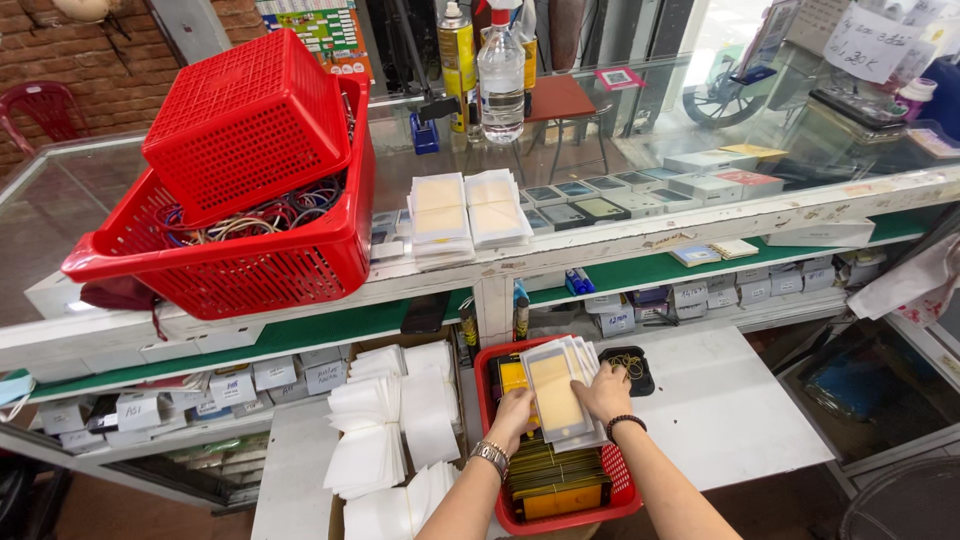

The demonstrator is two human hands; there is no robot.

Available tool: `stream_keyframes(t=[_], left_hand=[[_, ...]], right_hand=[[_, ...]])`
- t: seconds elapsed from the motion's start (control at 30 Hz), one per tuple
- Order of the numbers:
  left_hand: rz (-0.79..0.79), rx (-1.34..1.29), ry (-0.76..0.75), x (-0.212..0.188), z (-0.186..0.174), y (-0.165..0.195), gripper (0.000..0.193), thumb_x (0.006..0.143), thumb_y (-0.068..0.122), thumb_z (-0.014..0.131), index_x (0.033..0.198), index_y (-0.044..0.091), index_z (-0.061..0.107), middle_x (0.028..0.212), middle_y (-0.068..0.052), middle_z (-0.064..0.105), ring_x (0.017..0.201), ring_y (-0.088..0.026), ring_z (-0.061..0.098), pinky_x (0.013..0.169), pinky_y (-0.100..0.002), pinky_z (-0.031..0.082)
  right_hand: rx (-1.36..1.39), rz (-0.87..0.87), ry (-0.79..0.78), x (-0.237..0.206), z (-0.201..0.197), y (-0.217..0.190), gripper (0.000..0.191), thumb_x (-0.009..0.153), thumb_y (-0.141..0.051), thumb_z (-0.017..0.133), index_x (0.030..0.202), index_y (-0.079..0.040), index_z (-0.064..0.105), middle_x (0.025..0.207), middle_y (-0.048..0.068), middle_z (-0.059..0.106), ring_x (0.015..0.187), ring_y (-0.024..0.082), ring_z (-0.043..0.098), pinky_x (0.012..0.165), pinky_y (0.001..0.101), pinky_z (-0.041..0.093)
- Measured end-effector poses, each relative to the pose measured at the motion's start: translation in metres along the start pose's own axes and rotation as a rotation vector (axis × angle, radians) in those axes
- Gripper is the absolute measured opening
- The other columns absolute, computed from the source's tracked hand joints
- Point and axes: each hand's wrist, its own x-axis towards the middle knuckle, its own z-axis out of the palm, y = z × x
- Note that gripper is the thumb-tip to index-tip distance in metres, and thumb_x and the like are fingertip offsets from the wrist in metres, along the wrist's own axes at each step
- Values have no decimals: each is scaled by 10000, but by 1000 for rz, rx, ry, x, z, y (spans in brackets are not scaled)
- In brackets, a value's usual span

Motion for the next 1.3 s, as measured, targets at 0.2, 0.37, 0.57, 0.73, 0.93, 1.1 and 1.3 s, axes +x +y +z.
stream_keyframes(t=[0.2, 0.37, 0.57, 0.73, 0.93, 1.1, 1.3], left_hand=[[-2, 7, -37, 2, 1, 6, 446, 983, 335, 532, 1343, 79, 588, 1283, -45, 648, 1162, -184, 623, 896, -390, 541], [-47, 0, -83, 9, 0, 5, 466, 988, 319, 536, 1398, 98, 523, 1352, -59, 606, 1219, -203, 599, 989, -444, 523], [-22, -32, -119, 20, 1, 3, 531, 995, 298, 517, 1471, 66, 483, 1412, -95, 601, 1243, -247, 605, 1023, -469, 493], [-19, -47, -109, 22, 7, 4, 569, 994, 277, 527, 1514, 67, 431, 1429, -96, 569, 1274, -262, 587, 1065, -501, 491], [14, -56, -120, 13, 7, 2, 614, 975, 269, 519, 1553, 108, 386, 1484, -78, 537, 1350, -251, 541, 1108, -500, 444], [90, -54, -104, 3, 13, -7, 668, 956, 291, 556, 1570, 120, 356, 1516, -94, 514, 1389, -236, 493, 1122, -492, 417], [72, -185, 17, -20, 22, -15, 746, 945, 274, 597, 1591, 100, 267, 1577, -115, 433, 1430, -267, 463, 1121, -524, 449]], right_hand=[[-93, 45, -70, 3, 7, 5, 781, 758, -514, 777, 1290, 18, 567, 1388, 293, 482, 1311, 475, 469, 1087, 480, 464], [-7, 44, -76, 1, 5, -3, 881, 727, -531, 802, 1341, 33, 517, 1354, 290, 522, 1259, 452, 538, 1077, 451, 494], [-44, 18, -57, 2, 20, -11, 914, 726, -551, 821, 1334, 40, 479, 1362, 269, 500, 1306, 440, 490, 1050, 460, 498], [-98, -21, -62, 4, 28, -15, 958, 754, -538, 824, 1387, 49, 409, 1394, 278, 474, 1267, 464, 497, 1078, 477, 462], [-100, 52, -170, 10, 15, -17, 981, 734, -539, 827, 1454, -44, 381, 1408, 254, 477, 1299, 446, 496, 1066, 494, 481], [26, -9, -143, 10, 12, -9, 1026, 673, -518, 887, 1423, -2, 413, 1371, 305, 487, 1267, 463, 515, 1080, 462, 478], [-50, -115, -144, -5, 8, -11, 984, 688, -460, 888, 1436, -25, 418, 1384, 312, 486, 1321, 445, 480, 1099, 464, 447]])
